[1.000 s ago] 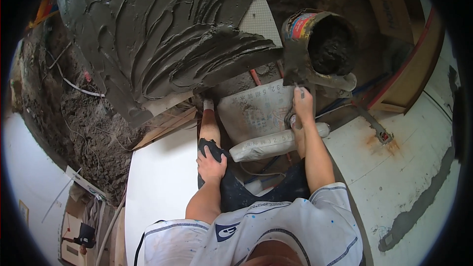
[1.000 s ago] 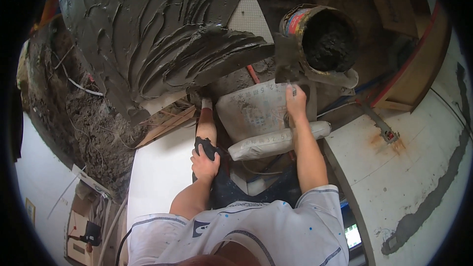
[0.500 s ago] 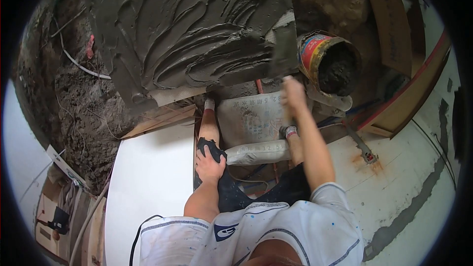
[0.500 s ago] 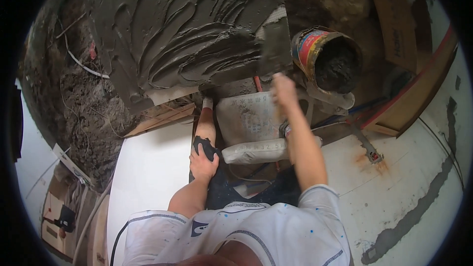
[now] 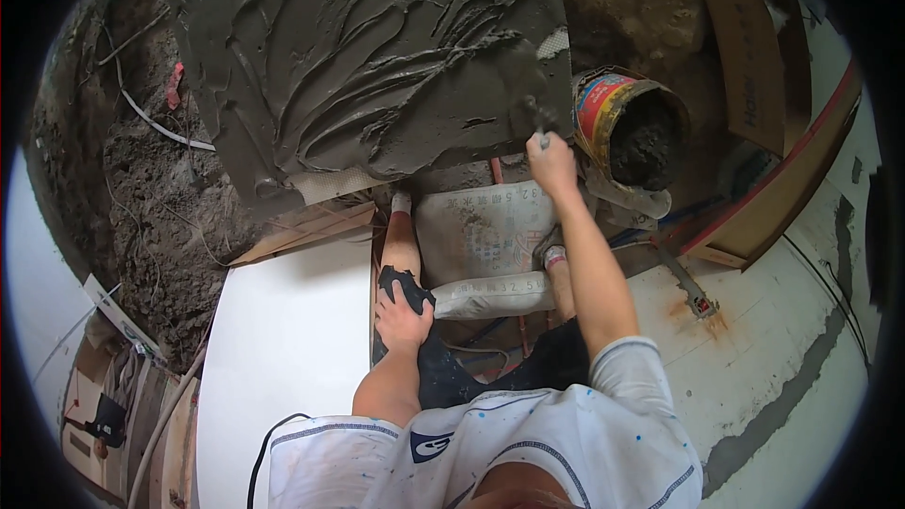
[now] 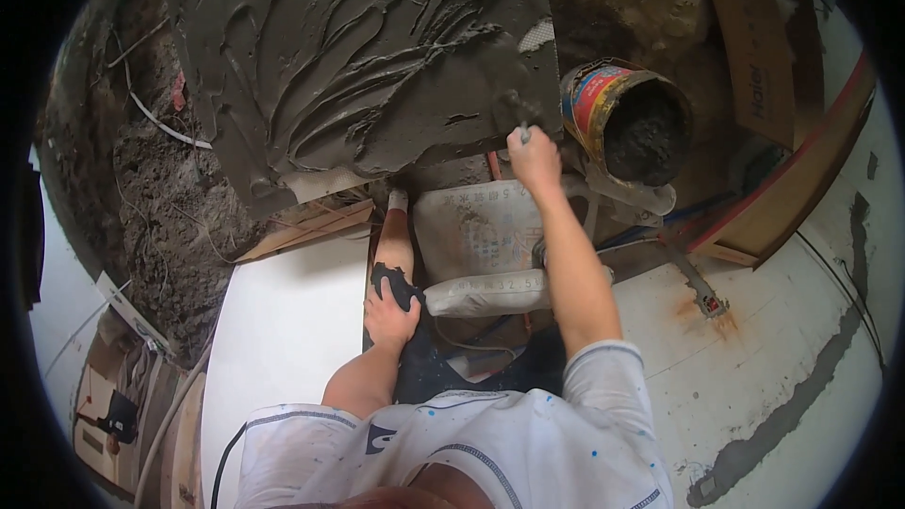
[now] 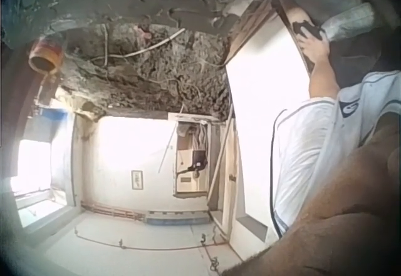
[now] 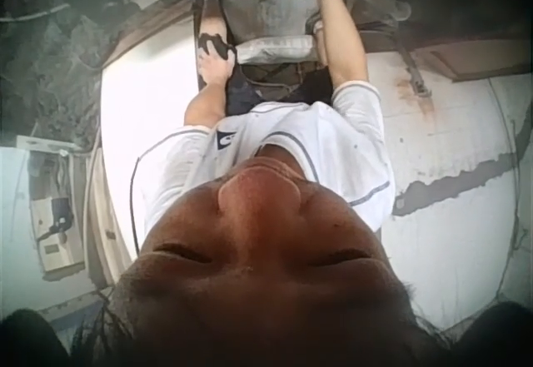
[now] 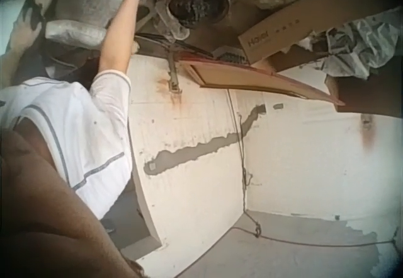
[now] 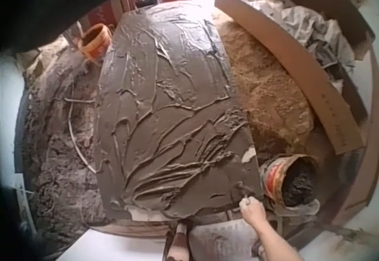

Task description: Applying mortar to a large floor tile using a trowel at a construction site.

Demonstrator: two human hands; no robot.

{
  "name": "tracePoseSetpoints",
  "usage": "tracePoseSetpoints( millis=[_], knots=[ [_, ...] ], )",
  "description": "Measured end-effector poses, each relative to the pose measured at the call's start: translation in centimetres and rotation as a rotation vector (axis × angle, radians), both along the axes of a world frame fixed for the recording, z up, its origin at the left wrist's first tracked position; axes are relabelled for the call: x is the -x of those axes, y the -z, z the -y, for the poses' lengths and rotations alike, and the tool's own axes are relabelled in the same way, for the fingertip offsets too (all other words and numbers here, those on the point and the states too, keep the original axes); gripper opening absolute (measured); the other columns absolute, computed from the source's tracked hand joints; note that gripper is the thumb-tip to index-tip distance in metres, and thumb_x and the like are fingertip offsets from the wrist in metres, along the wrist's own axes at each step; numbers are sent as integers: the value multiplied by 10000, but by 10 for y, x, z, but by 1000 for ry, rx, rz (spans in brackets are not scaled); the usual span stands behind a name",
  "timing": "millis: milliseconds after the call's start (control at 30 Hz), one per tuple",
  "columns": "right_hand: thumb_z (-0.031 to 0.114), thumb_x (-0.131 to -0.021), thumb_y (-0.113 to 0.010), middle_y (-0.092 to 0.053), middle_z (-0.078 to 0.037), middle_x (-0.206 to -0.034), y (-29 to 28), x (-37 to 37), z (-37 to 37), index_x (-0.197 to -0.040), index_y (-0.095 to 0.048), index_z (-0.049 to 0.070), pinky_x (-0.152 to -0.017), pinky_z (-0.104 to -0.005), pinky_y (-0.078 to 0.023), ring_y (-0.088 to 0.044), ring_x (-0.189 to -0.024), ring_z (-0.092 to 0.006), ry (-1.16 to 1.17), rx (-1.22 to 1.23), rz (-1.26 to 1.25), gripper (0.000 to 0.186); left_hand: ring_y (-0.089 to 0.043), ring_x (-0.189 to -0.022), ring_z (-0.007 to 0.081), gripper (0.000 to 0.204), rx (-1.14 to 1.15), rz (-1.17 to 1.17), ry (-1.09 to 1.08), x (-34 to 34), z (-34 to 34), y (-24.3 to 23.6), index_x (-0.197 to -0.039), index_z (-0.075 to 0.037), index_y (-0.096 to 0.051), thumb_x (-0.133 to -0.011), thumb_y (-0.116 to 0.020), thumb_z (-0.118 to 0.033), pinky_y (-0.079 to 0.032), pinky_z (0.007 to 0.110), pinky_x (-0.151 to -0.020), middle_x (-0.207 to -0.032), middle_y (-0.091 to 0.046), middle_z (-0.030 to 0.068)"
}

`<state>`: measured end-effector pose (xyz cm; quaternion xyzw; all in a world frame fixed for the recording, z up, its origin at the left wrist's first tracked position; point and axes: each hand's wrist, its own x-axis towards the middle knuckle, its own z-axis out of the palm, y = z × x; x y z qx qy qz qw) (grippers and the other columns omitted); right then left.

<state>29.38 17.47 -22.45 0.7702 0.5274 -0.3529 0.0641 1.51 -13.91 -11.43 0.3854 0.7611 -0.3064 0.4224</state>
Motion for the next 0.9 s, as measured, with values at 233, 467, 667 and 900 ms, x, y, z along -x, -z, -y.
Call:
tracePoseSetpoints(
  millis=[233, 467, 667, 900],
  knots=[
    [433, -1035, -638, -787, -298, -996, -25, -39, 2, -1076, -741, 0, -927, -588, -608, -756, -1026, -529, -419, 210, 158, 446, -486, -1508, 435, 925, 1, -33, 4, 4, -1, -3, -1704, -148, -427, -940, -701, -592, -494, 556, -1160, -1707, -421, 233],
    [389, -1041, -653, -767, -320, -1042, 35, -161, -63, -1125, -777, -9, -904, -510, -583, -756, -1066, -494, -29, -104, -142, 425, -484, -1508, 436, 933, 1, -25, 13, -2, -3, 2, -1710, -143, -420, -943, -701, -595, -495, 556, -1162, -1719, -412, 231],
    [352, -1083, -639, -685, -40, -763, 51, -169, -83, -916, -727, -24, -707, -377, -521, -633, -749, -151, 316, 28, -415, 421, -509, -1472, 474, 947, -14, -39, -4, 5, 2, -2, -1685, -111, -440, -919, -731, -587, -500, 555, -1181, -1652, -468, 272],
    [371, -1083, -598, -658, -86, -724, 51, -135, -182, -870, -679, 15, -539, -412, -497, -628, -588, -191, 255, -42, -321, 423, -495, -1492, 440, 929, -11, -13, -1, 4, 3, 4, -1701, -138, -423, -942, -704, -594, -512, 557, -1151, -1698, -425, 242]
  ],
)
